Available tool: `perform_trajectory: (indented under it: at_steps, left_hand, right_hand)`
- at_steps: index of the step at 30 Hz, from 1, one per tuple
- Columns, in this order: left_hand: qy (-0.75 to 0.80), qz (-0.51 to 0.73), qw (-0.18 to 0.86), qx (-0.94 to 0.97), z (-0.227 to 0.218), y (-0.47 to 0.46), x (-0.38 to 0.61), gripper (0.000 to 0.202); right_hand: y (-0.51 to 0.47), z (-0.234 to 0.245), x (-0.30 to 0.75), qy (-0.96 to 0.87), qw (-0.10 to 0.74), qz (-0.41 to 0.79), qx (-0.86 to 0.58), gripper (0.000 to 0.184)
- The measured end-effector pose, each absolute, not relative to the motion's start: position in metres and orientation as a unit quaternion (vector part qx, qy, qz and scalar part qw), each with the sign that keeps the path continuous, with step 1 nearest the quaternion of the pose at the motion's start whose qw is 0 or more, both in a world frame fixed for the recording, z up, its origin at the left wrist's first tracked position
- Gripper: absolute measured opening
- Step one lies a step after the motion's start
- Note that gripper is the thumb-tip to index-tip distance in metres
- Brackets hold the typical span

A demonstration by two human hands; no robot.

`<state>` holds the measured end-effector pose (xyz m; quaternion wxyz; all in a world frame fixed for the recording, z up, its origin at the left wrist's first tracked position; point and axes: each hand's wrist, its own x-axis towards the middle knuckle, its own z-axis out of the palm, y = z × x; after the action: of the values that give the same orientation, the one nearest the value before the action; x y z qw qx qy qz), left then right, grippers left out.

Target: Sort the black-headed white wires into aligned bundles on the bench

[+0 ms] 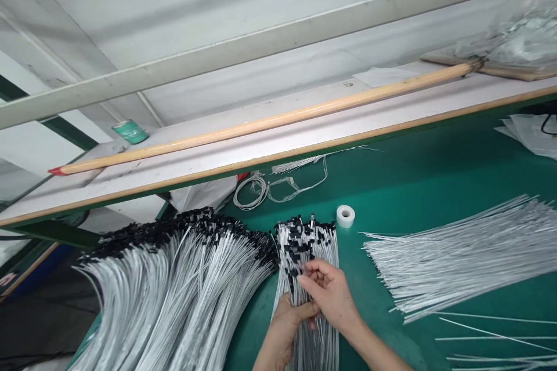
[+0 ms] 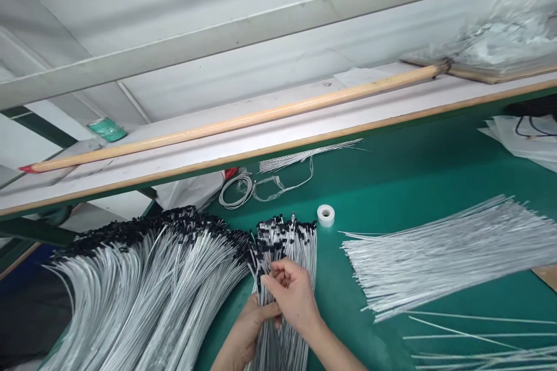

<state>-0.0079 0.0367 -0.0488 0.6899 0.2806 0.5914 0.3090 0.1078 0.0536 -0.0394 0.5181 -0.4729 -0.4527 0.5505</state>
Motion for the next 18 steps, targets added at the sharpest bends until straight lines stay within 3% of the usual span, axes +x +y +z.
perform_trajectory:
  at_steps: [4,9,13,18]
  left_hand:
    - [0.616,0.326,0.661,0.278,-0.039,0.032,-0.017,0.031]
    - [0.650,0.322,0.614,0.311,-0.018,0.023,-0.019,0.030]
    - [0.621,0.329,0.618,0.353,0.004,0.010,-0.017,0.030]
    - [0.645,0.379,0.595,0.293,0.034,-0.039,-0.043,0.031]
  right_hand:
    - [0.054,-0.074,0.122,-0.437,0.544,0.433,-0.571,0.038]
    - [0.051,-0.143,0.109,-0.534,0.341,0.302,-0.712,0.074]
    - [0.041,-0.171,0.076,-0.633,0.210,0.234,-0.707,0.074]
    - [0.038,-0.183,0.065,-0.649,0.176,0.173,-0.720,0.071]
